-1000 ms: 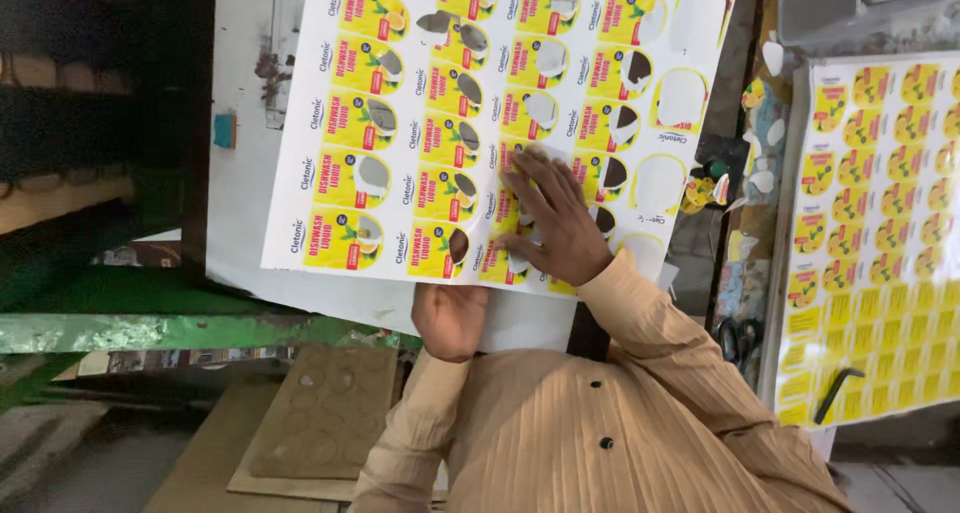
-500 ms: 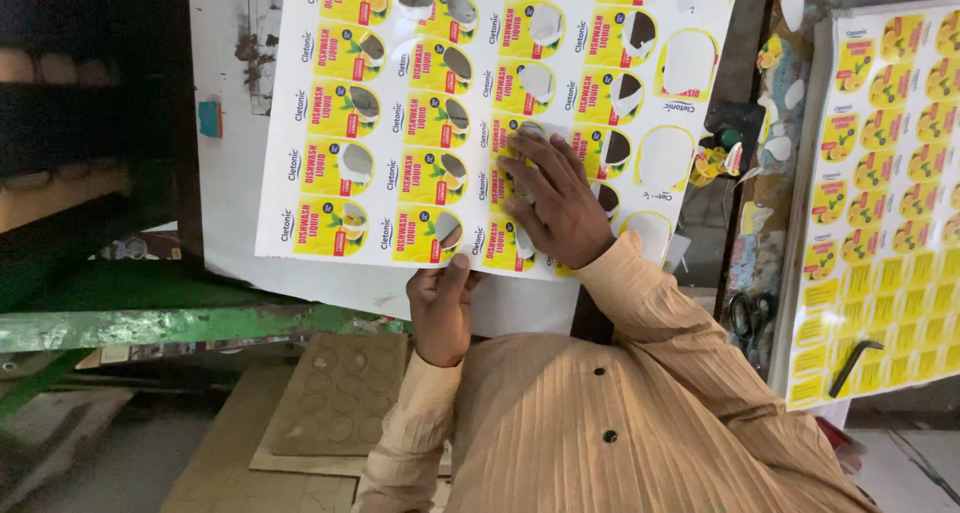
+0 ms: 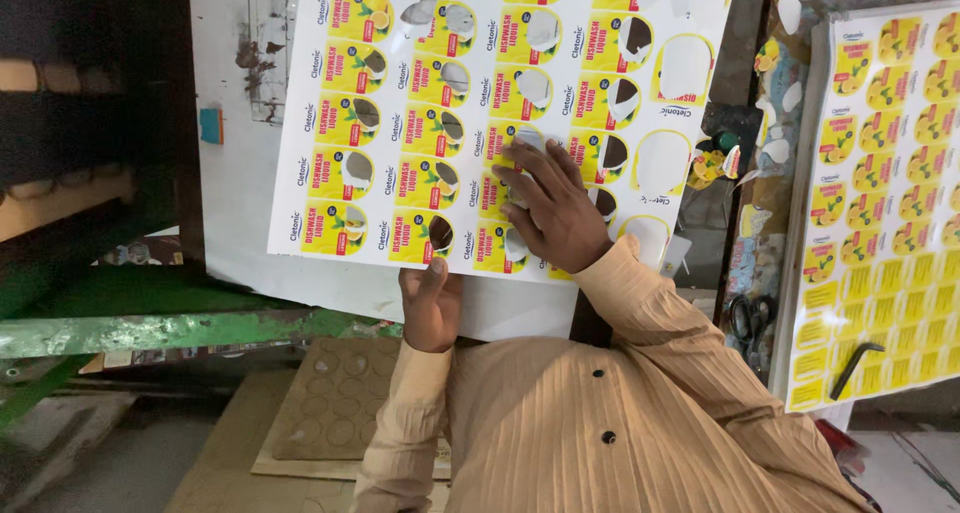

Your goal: The person cuts individual stickers from a large printed sheet using a red utility knife. They hold the sheet steady with one hand while tracing the outlines of each sticker with the knife in the other hand, working across multiple rows.

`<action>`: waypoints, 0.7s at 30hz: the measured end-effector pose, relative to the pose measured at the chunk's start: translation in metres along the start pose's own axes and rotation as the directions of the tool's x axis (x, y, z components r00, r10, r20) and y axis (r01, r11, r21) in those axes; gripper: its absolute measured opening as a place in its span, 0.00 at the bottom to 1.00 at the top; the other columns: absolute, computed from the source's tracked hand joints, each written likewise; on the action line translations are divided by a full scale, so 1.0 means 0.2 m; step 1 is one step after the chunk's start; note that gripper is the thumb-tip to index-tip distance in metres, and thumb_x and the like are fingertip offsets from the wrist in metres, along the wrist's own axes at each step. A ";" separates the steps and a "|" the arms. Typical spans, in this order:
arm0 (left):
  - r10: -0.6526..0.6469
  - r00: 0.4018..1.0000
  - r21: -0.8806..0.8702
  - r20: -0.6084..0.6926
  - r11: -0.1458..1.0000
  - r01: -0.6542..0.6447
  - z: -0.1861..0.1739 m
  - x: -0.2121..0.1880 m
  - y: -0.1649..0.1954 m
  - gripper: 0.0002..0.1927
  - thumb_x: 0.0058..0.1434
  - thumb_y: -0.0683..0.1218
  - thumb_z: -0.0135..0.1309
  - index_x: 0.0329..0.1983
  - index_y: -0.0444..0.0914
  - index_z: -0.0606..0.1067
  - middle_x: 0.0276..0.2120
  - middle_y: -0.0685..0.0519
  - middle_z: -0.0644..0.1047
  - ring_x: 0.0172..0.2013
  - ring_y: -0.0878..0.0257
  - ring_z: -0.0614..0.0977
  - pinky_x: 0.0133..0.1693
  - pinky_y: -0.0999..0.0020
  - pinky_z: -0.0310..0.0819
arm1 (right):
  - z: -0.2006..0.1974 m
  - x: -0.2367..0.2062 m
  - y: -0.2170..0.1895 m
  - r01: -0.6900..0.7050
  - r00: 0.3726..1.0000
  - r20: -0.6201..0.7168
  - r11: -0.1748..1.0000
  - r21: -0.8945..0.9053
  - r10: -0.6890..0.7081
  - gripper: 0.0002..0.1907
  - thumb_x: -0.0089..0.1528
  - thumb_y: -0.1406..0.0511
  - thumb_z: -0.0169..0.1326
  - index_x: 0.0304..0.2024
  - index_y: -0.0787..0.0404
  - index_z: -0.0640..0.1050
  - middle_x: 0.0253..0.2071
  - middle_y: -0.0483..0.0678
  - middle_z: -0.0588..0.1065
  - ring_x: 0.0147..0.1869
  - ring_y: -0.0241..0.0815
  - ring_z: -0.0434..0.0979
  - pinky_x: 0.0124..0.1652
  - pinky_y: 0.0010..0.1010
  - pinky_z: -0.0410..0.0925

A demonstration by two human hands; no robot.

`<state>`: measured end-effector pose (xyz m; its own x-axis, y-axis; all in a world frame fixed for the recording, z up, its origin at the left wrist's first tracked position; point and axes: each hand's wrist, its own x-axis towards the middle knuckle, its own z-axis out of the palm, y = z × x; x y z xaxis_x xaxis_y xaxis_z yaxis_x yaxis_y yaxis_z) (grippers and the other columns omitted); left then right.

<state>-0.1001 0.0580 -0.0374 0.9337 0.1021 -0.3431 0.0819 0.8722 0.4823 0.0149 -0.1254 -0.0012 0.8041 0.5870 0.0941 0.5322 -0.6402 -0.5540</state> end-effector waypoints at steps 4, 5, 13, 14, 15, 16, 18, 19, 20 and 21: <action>0.005 0.998 0.031 -0.055 1.000 -0.003 -0.02 0.02 -0.02 0.31 0.65 0.42 0.59 0.69 0.30 0.63 0.63 0.47 0.71 0.63 0.57 0.73 0.66 0.57 0.64 | 0.00 0.00 0.00 -0.002 1.000 0.000 1.000 -0.012 0.002 0.23 0.65 0.65 0.57 0.62 0.60 0.71 0.67 0.53 0.67 0.76 0.54 0.64 0.73 0.55 0.53; 0.010 0.995 0.040 -0.097 0.999 -0.007 -0.04 0.02 -0.03 0.30 0.65 0.41 0.59 0.68 0.32 0.63 0.61 0.48 0.71 0.62 0.58 0.73 0.65 0.58 0.65 | 0.00 0.01 0.00 0.006 1.000 -0.008 1.000 0.000 -0.006 0.23 0.65 0.66 0.57 0.62 0.61 0.71 0.66 0.54 0.67 0.76 0.54 0.64 0.73 0.56 0.53; 0.021 0.967 0.025 -0.256 1.000 -0.015 -0.13 0.08 -0.09 0.26 0.67 0.37 0.56 0.68 0.33 0.64 0.57 0.51 0.72 0.57 0.62 0.75 0.61 0.62 0.70 | -0.15 -0.13 -0.02 -0.114 0.951 -0.206 0.877 0.466 0.232 0.14 0.70 0.72 0.52 0.58 0.63 0.74 0.63 0.54 0.75 0.69 0.49 0.76 0.66 0.41 0.70; 0.030 0.967 0.029 -0.255 0.999 -0.023 -0.13 0.09 -0.08 0.27 0.66 0.37 0.56 0.68 0.33 0.64 0.58 0.51 0.72 0.58 0.62 0.75 0.61 0.62 0.71 | -0.19 -0.17 -0.02 -0.072 0.928 -0.276 0.851 0.520 0.248 0.13 0.71 0.72 0.51 0.58 0.63 0.74 0.62 0.54 0.74 0.70 0.50 0.75 0.67 0.40 0.69; 0.036 0.966 0.032 -0.257 0.999 -0.029 -0.13 0.09 -0.06 0.28 0.65 0.37 0.55 0.68 0.33 0.64 0.58 0.51 0.73 0.59 0.62 0.75 0.61 0.62 0.71 | -0.23 -0.22 -0.01 -0.030 0.900 -0.341 0.821 0.570 0.270 0.12 0.72 0.71 0.50 0.58 0.64 0.73 0.62 0.55 0.72 0.71 0.51 0.73 0.68 0.40 0.68; 0.044 0.968 0.036 -0.247 0.999 -0.036 -0.13 0.09 -0.05 0.28 0.65 0.37 0.56 0.69 0.33 0.64 0.59 0.50 0.72 0.59 0.61 0.75 0.62 0.61 0.71 | -0.25 -0.26 0.01 -0.037 0.853 -0.438 0.868 0.494 0.286 0.12 0.73 0.70 0.50 0.59 0.63 0.73 0.62 0.55 0.71 0.70 0.51 0.73 0.67 0.38 0.68; 0.049 0.976 0.045 -0.214 0.998 -0.041 -0.11 0.11 -0.01 0.30 0.65 0.38 0.56 0.69 0.33 0.63 0.62 0.50 0.72 0.61 0.60 0.75 0.63 0.59 0.70 | -0.29 -0.34 0.07 -0.130 0.776 -0.548 0.930 0.344 0.311 0.14 0.74 0.69 0.51 0.62 0.65 0.71 0.63 0.57 0.69 0.69 0.51 0.71 0.65 0.37 0.67; 0.054 0.982 0.050 -0.179 0.998 -0.046 -0.10 0.12 0.01 0.30 0.66 0.39 0.57 0.70 0.33 0.63 0.62 0.50 0.71 0.62 0.60 0.74 0.64 0.58 0.70 | -0.31 -0.37 0.11 -0.203 0.756 -0.566 0.941 0.272 0.327 0.17 0.74 0.68 0.52 0.63 0.66 0.70 0.64 0.58 0.68 0.68 0.52 0.69 0.65 0.37 0.67; 0.060 0.988 0.054 -0.145 0.997 -0.053 -0.09 0.12 0.02 0.30 0.67 0.39 0.57 0.71 0.33 0.63 0.63 0.51 0.71 0.62 0.60 0.74 0.65 0.58 0.69 | -0.33 -0.41 0.16 -0.277 0.736 -0.584 0.940 0.200 0.341 0.19 0.73 0.67 0.53 0.65 0.67 0.69 0.64 0.60 0.66 0.68 0.53 0.68 0.64 0.37 0.66; 0.066 0.992 0.057 -0.111 0.997 -0.060 -0.07 0.13 0.03 0.30 0.67 0.40 0.57 0.71 0.33 0.63 0.64 0.51 0.71 0.63 0.59 0.74 0.65 0.57 0.68 | -0.34 -0.45 0.20 -0.273 0.711 -0.516 0.863 0.424 0.479 0.20 0.72 0.66 0.53 0.65 0.66 0.68 0.61 0.56 0.69 0.63 0.48 0.70 0.59 0.34 0.68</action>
<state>-0.0803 0.0731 -0.0550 0.8928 0.2119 -0.3975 0.0451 0.8359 0.5470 -0.0188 -0.2374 0.0236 0.9628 -0.1447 0.2283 0.1272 -0.5028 -0.8550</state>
